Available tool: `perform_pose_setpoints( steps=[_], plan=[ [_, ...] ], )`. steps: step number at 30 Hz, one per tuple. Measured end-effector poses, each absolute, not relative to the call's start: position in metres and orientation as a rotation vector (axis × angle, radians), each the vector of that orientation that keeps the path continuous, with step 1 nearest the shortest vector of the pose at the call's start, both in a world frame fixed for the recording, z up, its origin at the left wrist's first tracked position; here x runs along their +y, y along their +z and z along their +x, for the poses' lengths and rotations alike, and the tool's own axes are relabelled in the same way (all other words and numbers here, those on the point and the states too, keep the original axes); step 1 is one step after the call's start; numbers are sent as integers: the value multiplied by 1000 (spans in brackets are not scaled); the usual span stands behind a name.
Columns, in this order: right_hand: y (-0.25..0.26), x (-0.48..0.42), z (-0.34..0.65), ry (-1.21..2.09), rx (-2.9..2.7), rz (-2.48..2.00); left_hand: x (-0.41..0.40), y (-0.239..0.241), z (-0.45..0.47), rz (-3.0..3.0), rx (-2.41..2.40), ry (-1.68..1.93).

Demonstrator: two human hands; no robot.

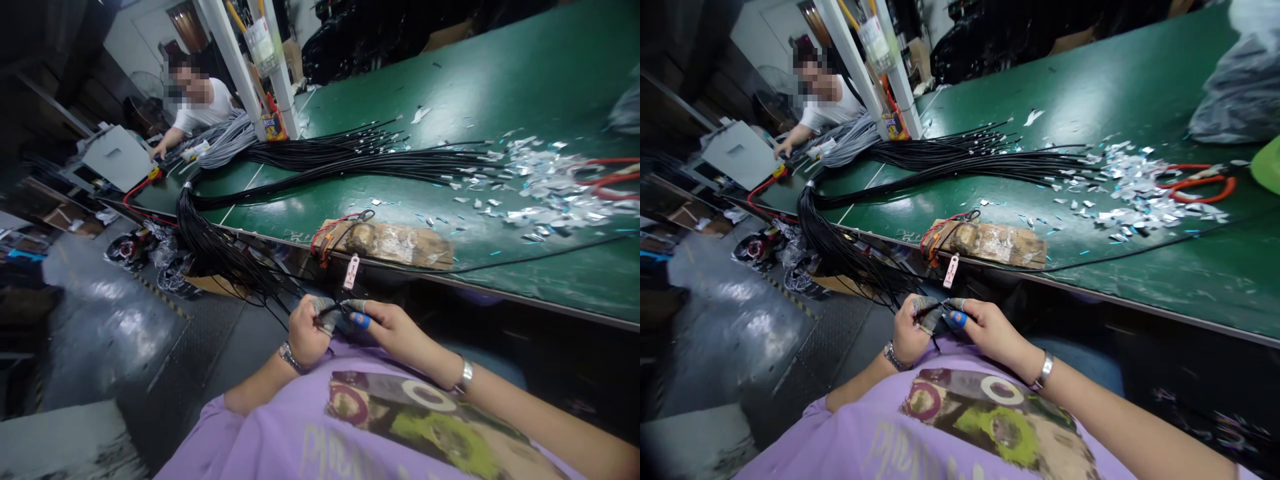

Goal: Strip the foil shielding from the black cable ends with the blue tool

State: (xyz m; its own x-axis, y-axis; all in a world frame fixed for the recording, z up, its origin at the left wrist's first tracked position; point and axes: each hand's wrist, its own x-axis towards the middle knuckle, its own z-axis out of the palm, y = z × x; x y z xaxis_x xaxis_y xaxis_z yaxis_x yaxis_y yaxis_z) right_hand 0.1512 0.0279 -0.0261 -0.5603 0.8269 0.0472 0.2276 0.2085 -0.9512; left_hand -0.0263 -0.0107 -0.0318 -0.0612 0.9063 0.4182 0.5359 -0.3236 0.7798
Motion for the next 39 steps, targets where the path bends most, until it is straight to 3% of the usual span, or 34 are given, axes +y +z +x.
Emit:
perform_pose_setpoints(
  steps=[6, 21, 29, 39],
  plan=[
    [-25, 29, 148, 1445, -1895, -1033, -10, -34, -36, 2060, 1610, 1260],
    [-5, 39, 144, 1402, -2077, -799, 2, -9, -47, 604, 1015, 880],
    [-3, 38, 142, 1267, -2130, -757, 4, -11, -59, 538, 843, 704],
    [-10, 33, 144, 1643, -1718, -891, 0, -11, -43, 634, 986, 705]
  ],
)
